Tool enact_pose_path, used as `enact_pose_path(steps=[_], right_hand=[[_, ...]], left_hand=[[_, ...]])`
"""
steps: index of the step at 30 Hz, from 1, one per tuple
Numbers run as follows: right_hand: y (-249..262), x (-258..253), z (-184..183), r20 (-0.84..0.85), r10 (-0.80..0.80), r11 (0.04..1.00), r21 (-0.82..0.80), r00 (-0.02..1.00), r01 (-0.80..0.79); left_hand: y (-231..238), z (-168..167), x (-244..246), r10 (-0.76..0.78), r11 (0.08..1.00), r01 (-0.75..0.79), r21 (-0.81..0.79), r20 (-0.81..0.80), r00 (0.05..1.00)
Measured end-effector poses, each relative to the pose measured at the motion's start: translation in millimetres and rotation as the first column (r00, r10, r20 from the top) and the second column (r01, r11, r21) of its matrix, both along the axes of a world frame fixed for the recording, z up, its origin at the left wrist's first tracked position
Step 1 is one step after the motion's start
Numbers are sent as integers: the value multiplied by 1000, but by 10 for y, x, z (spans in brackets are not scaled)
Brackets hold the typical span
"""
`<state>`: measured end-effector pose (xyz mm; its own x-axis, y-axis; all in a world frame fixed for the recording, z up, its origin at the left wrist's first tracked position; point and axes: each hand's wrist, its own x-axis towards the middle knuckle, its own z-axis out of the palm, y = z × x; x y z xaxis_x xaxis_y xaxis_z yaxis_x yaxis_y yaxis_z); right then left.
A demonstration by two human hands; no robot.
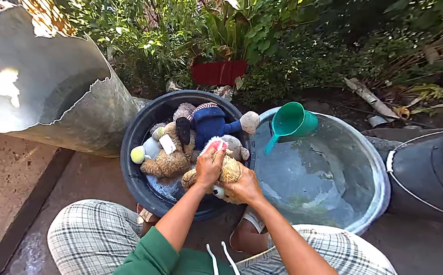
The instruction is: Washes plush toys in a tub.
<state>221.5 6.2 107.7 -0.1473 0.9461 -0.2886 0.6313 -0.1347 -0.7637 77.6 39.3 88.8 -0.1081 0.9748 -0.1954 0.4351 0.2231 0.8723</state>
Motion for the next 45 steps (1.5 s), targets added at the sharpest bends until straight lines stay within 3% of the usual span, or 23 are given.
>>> enact_pose_path(steps=[4,6,8,10,11,12,13,14,16,20,22,24,27,28,29,31,33,36,39,42,45], right_hand=[[32,72,-93,-135,-60,998,-11,989,59],[32,147,-128,-133,-114,993,-35,985,110],[25,252,-136,-150,-205,978,-61,967,197],[45,319,-95,-214,-315,948,-105,925,299],[58,340,-81,-258,-371,928,-110,892,355],[76,359,-65,-313,-424,905,-112,850,411],[96,378,-44,-371,-470,879,-123,801,460],[114,391,-27,-414,-507,856,-139,756,498],[153,400,14,-453,-551,825,-168,701,540],[167,375,73,-434,-482,876,-209,761,435],[194,333,120,-400,-376,925,-213,836,314],[200,287,138,-357,-288,948,-238,889,212],[233,169,25,-328,-240,945,-294,913,143],[273,119,-39,-323,-241,941,-308,915,139],[311,70,-115,-312,-239,938,-318,920,135],[351,-20,-319,-280,-221,936,-329,934,123],[380,-86,-536,-212,-180,937,-333,960,103],[415,-221,-705,49,-36,931,-361,998,51],[379,-555,-760,292,93,901,-432,952,45],[275,-894,-1044,387,195,896,-443,901,-3],[138,-1097,-1469,432,277,899,-432,858,-72]], left_hand=[[147,32,-117,-46,996,59,-62,188,981],[168,111,-330,81,996,-63,-60,398,914],[179,105,-709,192,980,-197,-39,471,861],[84,3,-1188,145,989,-145,-21,269,952],[-1,-60,-1408,15,997,-8,-76,87,996],[-76,-114,-1551,-180,964,158,-214,-90,979],[-134,-171,-1596,-384,872,283,-399,-202,901],[-178,-241,-1545,-538,757,329,-565,-253,804],[-222,-440,-1306,-699,585,300,-753,-280,658],[-314,-970,-894,-765,505,314,-804,-248,594],[-270,-966,-839,-737,538,338,-772,-235,634],[-181,-679,-902,-616,680,333,-653,-262,743],[34,-166,-1126,-268,918,90,-386,-439,858],[158,-108,-1217,-131,959,-10,-282,-478,868],[294,-124,-1311,-28,976,-84,-200,-497,867],[560,-297,-1481,42,972,-148,-181,-484,874],[770,-527,-1568,7,956,-138,-257,-451,892],[874,-664,-1530,-7,952,-129,-277,-442,897],[742,-602,-1468,98,970,-185,-156,-444,891],[461,-471,-1336,214,976,-216,37,-383,899],[102,-520,-1193,44,998,-37,44,-195,980]])
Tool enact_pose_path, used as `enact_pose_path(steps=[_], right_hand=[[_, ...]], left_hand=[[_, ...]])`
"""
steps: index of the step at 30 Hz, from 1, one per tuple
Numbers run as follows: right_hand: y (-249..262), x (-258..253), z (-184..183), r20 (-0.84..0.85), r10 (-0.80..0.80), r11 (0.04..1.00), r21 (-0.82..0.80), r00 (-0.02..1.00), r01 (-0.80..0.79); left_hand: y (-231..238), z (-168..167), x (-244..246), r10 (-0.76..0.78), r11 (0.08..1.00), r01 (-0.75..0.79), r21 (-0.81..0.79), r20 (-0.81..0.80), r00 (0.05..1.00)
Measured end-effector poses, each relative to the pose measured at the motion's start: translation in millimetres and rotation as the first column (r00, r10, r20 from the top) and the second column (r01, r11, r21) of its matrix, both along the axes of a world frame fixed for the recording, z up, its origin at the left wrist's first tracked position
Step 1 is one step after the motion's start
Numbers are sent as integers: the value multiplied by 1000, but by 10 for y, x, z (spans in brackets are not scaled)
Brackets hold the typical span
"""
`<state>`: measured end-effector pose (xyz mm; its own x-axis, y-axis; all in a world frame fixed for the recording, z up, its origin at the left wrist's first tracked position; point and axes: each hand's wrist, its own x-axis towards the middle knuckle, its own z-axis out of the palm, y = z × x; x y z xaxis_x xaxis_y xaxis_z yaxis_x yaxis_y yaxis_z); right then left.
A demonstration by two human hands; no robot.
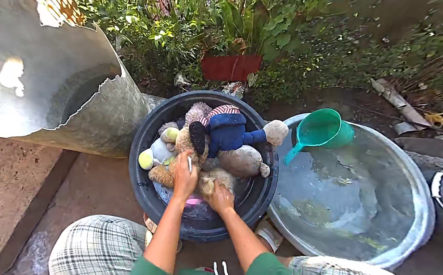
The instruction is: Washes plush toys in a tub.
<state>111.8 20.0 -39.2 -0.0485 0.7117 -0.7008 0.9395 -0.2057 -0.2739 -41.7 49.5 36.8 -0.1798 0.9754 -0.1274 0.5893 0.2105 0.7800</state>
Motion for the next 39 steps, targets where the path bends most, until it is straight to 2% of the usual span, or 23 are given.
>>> enact_pose_path(steps=[1,3,4,6,9,12,16,18,19,20,21,23,25,26,28,30,32,33,34,35,37,38,39], right_hand=[[-31,-62,-124,8,19,1000,10,1000,-19],[-79,-203,-325,30,62,998,14,998,-62],[-93,-258,-401,37,86,996,22,996,-87],[-88,-316,-513,50,154,988,-10,987,-154],[-70,-315,-588,65,277,948,-184,959,-261],[-66,-276,-628,11,274,931,-252,962,-263],[144,-17,-413,-123,219,959,-158,968,-236],[210,169,-250,-252,129,986,-74,959,-152],[185,259,-152,-347,37,998,-29,937,-50],[155,335,-30,-463,-85,996,-4,882,94],[120,399,103,-584,-207,967,0,785,255],[59,473,408,-764,-364,852,-43,533,521],[13,517,625,-832,-402,770,-82,381,633],[-16,525,701,-850,-405,749,-96,338,655],[-104,479,788,-864,-409,706,-96,293,702],[-204,408,823,-853,-407,655,-24,326,756],[-303,392,791,-851,-398,622,26,344,783],[-350,360,770,-852,-447,577,-40,275,815],[-410,319,764,-849,-502,530,-153,164,834],[-489,273,774,-832,-550,485,-240,80,841],[-614,238,798,-811,-585,456,-348,-19,819],[-626,246,792,-810,-584,450,-366,-41,815],[-612,276,776,-817,-575,452,-369,-51,812]], left_hand=[[-101,-89,26,-78,997,80,-14,98,992],[-246,-238,24,-184,953,250,-172,328,927],[-278,-287,12,-185,903,324,-281,425,886],[-310,-384,-13,-134,806,388,-447,500,856],[-333,-474,-32,-35,761,337,-554,484,874],[-338,-483,-19,-36,763,326,-558,467,883],[-334,-407,-52,-23,800,287,-526,452,892],[-328,-325,-106,69,832,229,-505,504,861],[-340,-285,-128,127,849,190,-492,539,833],[-345,-241,-145,177,870,147,-472,575,799],[-345,-188,-148,233,886,94,-455,611,757],[-339,-73,-100,345,905,-27,-424,696,629],[-331,98,47,401,911,-144,-387,746,531],[-346,206,160,370,927,-168,-335,744,557],[-474,390,480,195,980,-125,-155,635,747],[-713,506,862,-81,997,82,14,349,933],[-791,468,1150,-216,972,216,88,-2,976],[-687,456,1185,-217,975,221,38,-96,972],[-500,473,1158,-210,977,203,-70,-120,970],[-287,481,1101,-193,964,169,-205,-105,975],[26,414,988,-159,894,113,-433,-72,985],[36,400,991,-176,879,122,-461,-76,982],[-77,419,1037,-214,901,154,-405,-106,971]])
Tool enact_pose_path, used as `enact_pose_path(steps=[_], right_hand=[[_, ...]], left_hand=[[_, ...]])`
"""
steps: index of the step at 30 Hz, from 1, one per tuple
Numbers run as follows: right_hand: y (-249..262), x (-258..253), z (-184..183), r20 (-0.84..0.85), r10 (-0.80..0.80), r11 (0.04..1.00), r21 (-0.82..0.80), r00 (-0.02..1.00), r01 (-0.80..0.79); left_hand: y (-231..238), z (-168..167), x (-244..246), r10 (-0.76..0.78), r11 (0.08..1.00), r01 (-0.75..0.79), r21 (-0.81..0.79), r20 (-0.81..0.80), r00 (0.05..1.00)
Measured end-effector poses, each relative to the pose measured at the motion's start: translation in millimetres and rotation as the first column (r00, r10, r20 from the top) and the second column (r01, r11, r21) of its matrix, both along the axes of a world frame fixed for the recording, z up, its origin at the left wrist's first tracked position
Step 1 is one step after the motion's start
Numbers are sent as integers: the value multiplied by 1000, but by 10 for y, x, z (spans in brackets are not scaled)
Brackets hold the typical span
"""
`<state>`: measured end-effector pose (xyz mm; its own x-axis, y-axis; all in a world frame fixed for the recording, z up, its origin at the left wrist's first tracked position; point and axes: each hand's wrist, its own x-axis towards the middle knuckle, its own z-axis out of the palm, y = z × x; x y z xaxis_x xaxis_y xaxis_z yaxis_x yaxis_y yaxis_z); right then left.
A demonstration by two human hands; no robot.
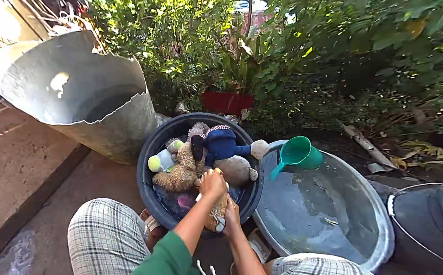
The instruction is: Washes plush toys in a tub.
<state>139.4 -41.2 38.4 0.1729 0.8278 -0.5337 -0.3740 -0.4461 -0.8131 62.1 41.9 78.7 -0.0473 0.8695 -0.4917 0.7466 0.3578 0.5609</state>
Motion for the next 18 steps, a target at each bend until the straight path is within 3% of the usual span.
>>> enact_pose_path(steps=[2,5,6,8,11,13,16,18], right_hand=[[33,51,-35,16,-21,999,39,1000,21],[7,147,-31,66,-3,995,96,998,-3],[28,118,-68,-8,-21,994,103,1000,22],[85,77,-132,-148,-43,993,99,988,58],[80,34,-114,-110,-9,998,62,994,16],[76,52,-103,-79,15,998,64,997,-10],[105,91,-146,-106,-29,995,93,994,39],[120,118,-171,-144,-66,993,92,987,80]], left_hand=[[-479,16,128,-120,958,128,258,-45,992],[-1032,-233,256,-167,755,208,622,-124,978],[-971,-292,232,-164,733,214,646,-138,977],[-612,-217,184,-171,830,209,518,-120,978],[42,6,101,-156,982,166,89,-117,981],[179,22,101,-120,993,120,-13,-121,985],[-339,-59,162,-176,938,221,266,-183,967],[-806,-229,190,-194,807,287,515,-227,954]])
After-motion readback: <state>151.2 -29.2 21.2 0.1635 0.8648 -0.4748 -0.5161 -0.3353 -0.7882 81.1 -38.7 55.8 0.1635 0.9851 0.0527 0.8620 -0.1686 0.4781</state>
